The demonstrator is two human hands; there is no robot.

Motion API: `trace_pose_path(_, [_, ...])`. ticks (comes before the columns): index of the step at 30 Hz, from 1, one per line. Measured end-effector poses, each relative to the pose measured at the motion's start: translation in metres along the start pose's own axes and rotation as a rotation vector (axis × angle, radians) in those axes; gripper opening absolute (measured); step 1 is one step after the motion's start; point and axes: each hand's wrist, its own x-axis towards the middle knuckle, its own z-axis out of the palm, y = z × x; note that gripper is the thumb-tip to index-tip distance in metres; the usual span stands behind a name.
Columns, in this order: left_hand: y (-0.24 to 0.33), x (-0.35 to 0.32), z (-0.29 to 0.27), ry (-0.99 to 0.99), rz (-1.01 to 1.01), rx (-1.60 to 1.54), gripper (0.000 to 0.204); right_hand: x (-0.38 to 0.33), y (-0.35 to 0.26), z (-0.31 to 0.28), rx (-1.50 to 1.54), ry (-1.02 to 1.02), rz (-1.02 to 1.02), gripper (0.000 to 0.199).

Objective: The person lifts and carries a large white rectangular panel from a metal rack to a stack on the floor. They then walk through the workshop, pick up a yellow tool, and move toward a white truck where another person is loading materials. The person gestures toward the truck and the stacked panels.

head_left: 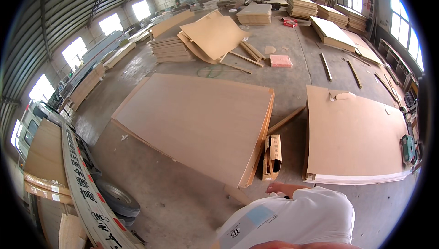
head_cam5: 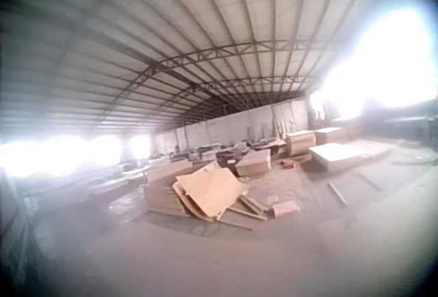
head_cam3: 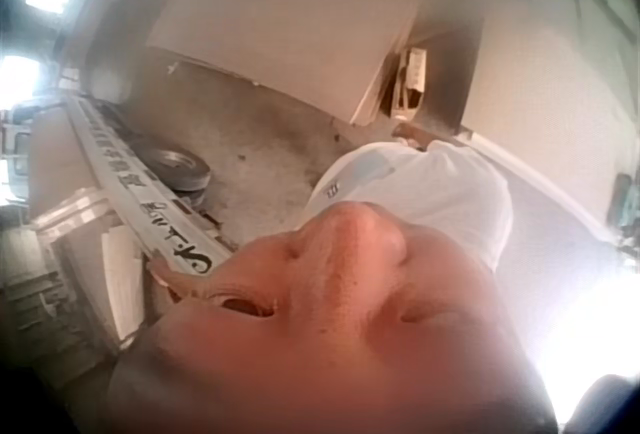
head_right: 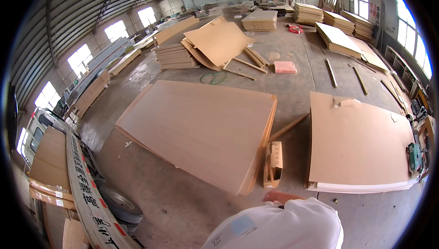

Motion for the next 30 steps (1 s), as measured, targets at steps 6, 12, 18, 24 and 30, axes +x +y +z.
trace_pose_path(6, [0.002, -0.004, 0.002, 0.047, -0.016, 0.050, 0.065, 0.004, 0.031, 0.016, -0.382, -0.070, -0.223, 0.035])
trace_pose_path(12, [0.008, -0.001, 0.005, 0.014, -0.014, 0.066, 0.064, -0.001, 0.036, 0.016, -0.365, -0.047, -0.276, 0.036])
trace_pose_path(18, [0.019, -0.007, -0.001, -0.010, -0.038, 0.070, 0.062, -0.026, -0.013, -0.009, -0.016, -0.175, 0.129, 0.055])
trace_pose_path(24, [-0.014, 0.050, 0.030, -0.079, 0.021, 0.118, 0.059, -0.022, -0.005, -0.003, -0.177, -0.176, 0.000, 0.050])
trace_pose_path(30, [-0.015, 0.029, 0.011, -0.042, -0.017, 0.155, 0.058, -0.004, -0.001, 0.011, -0.175, -0.180, -0.076, 0.042])
